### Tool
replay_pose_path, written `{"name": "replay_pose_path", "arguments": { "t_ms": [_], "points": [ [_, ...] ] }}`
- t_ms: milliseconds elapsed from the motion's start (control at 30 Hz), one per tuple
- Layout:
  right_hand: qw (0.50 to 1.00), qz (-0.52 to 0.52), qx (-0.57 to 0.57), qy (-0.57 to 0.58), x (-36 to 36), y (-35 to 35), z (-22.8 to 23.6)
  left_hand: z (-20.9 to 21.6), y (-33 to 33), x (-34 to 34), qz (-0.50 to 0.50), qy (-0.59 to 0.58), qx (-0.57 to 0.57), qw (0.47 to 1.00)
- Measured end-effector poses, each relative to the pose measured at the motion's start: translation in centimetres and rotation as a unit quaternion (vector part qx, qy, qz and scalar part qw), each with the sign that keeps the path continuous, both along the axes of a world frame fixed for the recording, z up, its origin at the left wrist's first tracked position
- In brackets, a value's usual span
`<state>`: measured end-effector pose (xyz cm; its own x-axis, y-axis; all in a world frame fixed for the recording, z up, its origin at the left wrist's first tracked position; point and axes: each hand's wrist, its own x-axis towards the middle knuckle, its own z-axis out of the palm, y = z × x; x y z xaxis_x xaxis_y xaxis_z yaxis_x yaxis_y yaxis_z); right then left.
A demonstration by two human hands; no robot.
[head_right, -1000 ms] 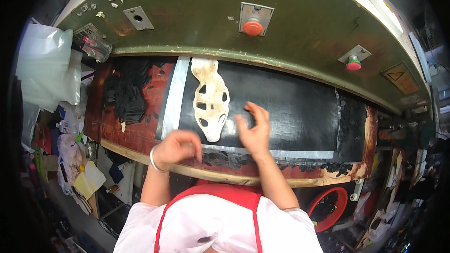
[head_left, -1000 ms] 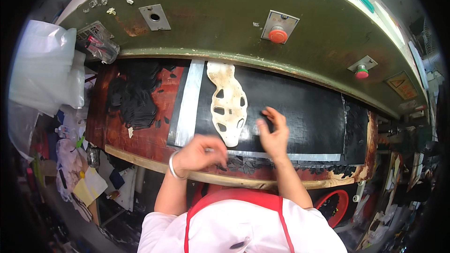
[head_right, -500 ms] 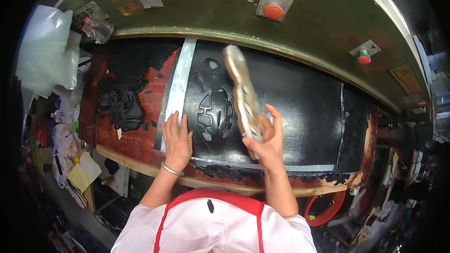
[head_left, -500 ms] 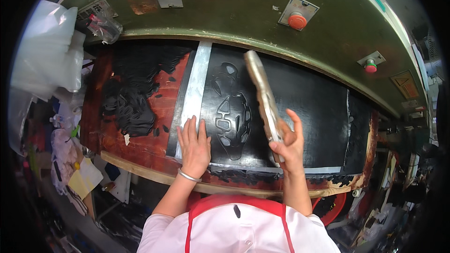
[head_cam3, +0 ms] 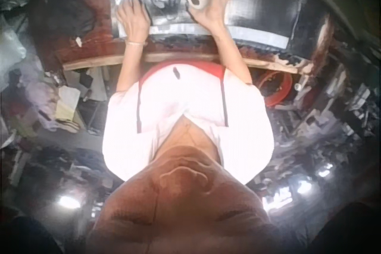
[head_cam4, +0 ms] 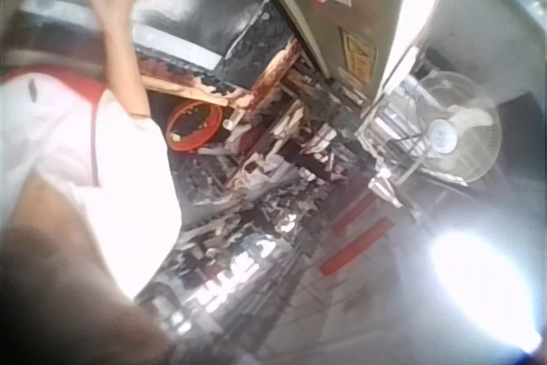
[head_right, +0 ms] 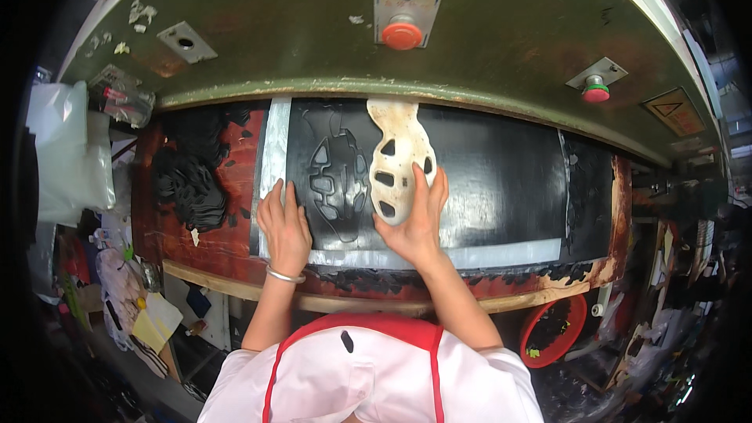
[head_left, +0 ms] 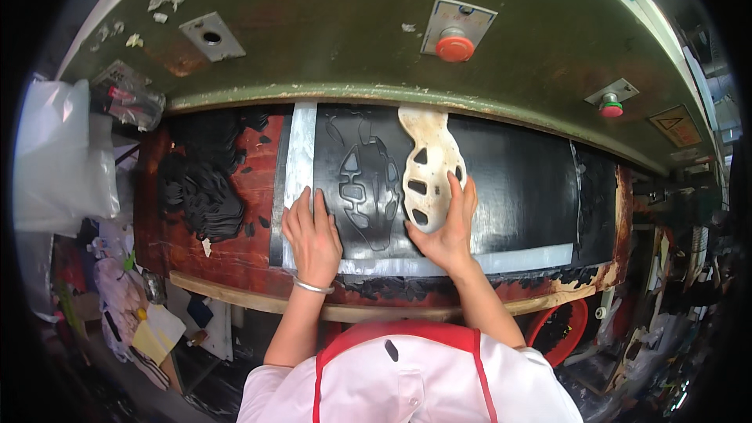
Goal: The person places black rubber sheets onto a cutting machine, presses a button to activate the blade, and removes cut rubber pieces shaped like shoe soles. The person repeats this process multiple times, collecting the cut pieces and placing them into a red basin.
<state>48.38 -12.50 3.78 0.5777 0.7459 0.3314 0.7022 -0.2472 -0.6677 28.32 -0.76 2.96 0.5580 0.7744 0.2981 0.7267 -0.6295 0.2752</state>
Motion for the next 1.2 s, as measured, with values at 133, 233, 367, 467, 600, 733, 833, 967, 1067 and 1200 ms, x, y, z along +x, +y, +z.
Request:
{"name": "replay_pose_path", "arguments": {
  "t_ms": [133,233,367,467,600,733,833,967,1067,1200],
  "points": [
    [0.971,0.017,0.097,0.217,5.8,2.2,0.1,-0.4,4.1,2.6,0.002,-0.103,0.016,0.995],
    [0.957,-0.186,0.199,0.097,14.1,0.9,3.7,0.5,7.0,4.6,-0.008,-0.164,0.023,0.986],
    [0.927,-0.318,0.167,-0.111,24.5,0.1,9.4,1.3,6.2,5.9,-0.004,-0.162,0.017,0.987],
    [0.922,-0.318,0.170,-0.143,26.5,1.7,9.6,0.4,4.1,6.3,-0.042,-0.151,-0.001,0.988],
    [0.913,-0.300,0.228,-0.154,26.5,2.5,7.8,-2.1,4.5,7.4,-0.043,-0.099,-0.022,0.994],
    [0.930,-0.290,0.169,-0.149,26.1,1.1,7.0,-2.8,5.3,7.6,-0.068,-0.141,0.018,0.988],
    [0.962,-0.213,0.168,-0.018,21.0,-0.9,5.3,-2.4,4.9,7.2,-0.032,-0.119,-0.033,0.992],
    [0.997,-0.062,0.000,-0.048,10.9,-5.0,0.1,-2.6,3.6,6.4,-0.052,-0.148,-0.032,0.987],
    [0.997,-0.046,-0.003,0.054,9.1,-7.6,-2.3,-3.3,3.0,5.7,-0.060,-0.156,-0.052,0.985],
    [0.999,0.022,-0.044,0.021,8.1,-9.7,-1.8,-3.5,1.0,3.9,-0.052,-0.153,-0.082,0.984]
  ]
}}
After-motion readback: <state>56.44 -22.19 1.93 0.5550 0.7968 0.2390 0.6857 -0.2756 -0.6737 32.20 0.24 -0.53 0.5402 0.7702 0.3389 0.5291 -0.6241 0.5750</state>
